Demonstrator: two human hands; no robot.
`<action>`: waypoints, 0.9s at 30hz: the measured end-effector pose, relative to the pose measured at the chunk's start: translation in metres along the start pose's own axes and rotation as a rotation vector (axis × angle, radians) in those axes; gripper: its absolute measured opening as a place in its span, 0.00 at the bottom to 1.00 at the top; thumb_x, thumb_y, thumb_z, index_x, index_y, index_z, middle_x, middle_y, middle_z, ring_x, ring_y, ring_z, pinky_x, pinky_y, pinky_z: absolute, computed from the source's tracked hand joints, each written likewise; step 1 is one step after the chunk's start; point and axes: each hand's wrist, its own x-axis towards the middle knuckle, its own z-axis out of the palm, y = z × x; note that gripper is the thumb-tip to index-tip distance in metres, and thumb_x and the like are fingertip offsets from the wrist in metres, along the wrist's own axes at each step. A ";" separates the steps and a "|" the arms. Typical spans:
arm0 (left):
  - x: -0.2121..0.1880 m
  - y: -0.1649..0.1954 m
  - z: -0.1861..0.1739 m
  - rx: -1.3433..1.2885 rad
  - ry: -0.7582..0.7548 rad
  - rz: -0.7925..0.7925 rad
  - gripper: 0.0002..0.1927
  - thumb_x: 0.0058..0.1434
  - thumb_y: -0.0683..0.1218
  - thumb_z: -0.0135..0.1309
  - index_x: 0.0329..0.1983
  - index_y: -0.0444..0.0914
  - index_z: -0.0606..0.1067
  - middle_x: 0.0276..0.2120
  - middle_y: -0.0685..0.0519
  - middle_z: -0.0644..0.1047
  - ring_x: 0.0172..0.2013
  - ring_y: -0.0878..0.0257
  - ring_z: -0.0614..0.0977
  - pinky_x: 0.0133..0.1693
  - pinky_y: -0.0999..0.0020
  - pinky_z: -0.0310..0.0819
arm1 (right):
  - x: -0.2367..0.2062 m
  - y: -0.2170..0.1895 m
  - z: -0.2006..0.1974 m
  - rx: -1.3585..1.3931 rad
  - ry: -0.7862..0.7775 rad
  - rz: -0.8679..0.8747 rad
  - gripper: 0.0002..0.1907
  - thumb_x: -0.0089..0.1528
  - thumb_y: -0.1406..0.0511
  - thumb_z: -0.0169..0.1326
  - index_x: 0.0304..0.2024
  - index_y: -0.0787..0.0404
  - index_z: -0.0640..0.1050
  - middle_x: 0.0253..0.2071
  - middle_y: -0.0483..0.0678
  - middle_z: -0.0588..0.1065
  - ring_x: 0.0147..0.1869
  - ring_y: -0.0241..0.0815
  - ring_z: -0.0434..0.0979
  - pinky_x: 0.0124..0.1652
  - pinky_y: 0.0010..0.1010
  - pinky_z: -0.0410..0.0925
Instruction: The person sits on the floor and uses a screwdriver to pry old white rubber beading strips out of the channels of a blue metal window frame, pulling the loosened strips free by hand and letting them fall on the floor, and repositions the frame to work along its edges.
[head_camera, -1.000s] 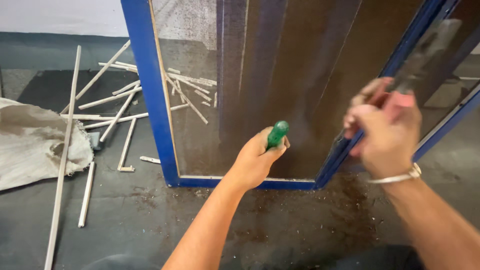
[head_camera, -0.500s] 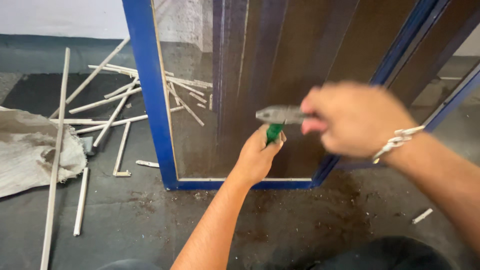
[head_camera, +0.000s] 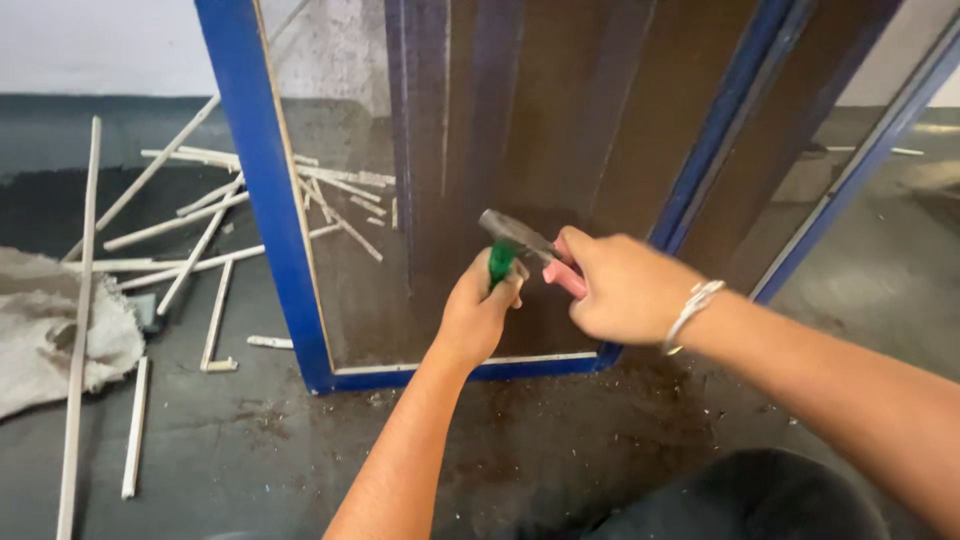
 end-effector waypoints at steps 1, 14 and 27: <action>-0.001 -0.003 -0.001 0.020 0.004 0.020 0.03 0.68 0.42 0.49 0.41 0.37 0.72 0.34 0.55 0.75 0.33 0.67 0.76 0.40 0.69 0.73 | 0.000 0.011 0.002 -0.023 0.032 -0.042 0.10 0.59 0.63 0.54 0.42 0.58 0.76 0.33 0.54 0.82 0.34 0.58 0.81 0.34 0.48 0.70; -0.082 -0.020 -0.099 1.456 -0.270 -0.686 0.22 0.60 0.56 0.59 0.52 0.39 0.75 0.51 0.43 0.78 0.54 0.46 0.80 0.54 0.52 0.76 | -0.040 0.204 0.257 -0.132 -0.579 0.250 0.19 0.59 0.53 0.61 0.47 0.54 0.84 0.47 0.50 0.82 0.54 0.51 0.82 0.56 0.39 0.72; -0.094 -0.079 -0.218 0.643 0.464 -0.724 0.35 0.42 0.64 0.69 0.44 0.34 0.82 0.40 0.43 0.85 0.44 0.49 0.85 0.49 0.55 0.76 | 0.057 0.000 0.090 0.781 0.159 0.082 0.23 0.64 0.56 0.53 0.61 0.49 0.69 0.34 0.50 0.81 0.28 0.37 0.81 0.26 0.28 0.74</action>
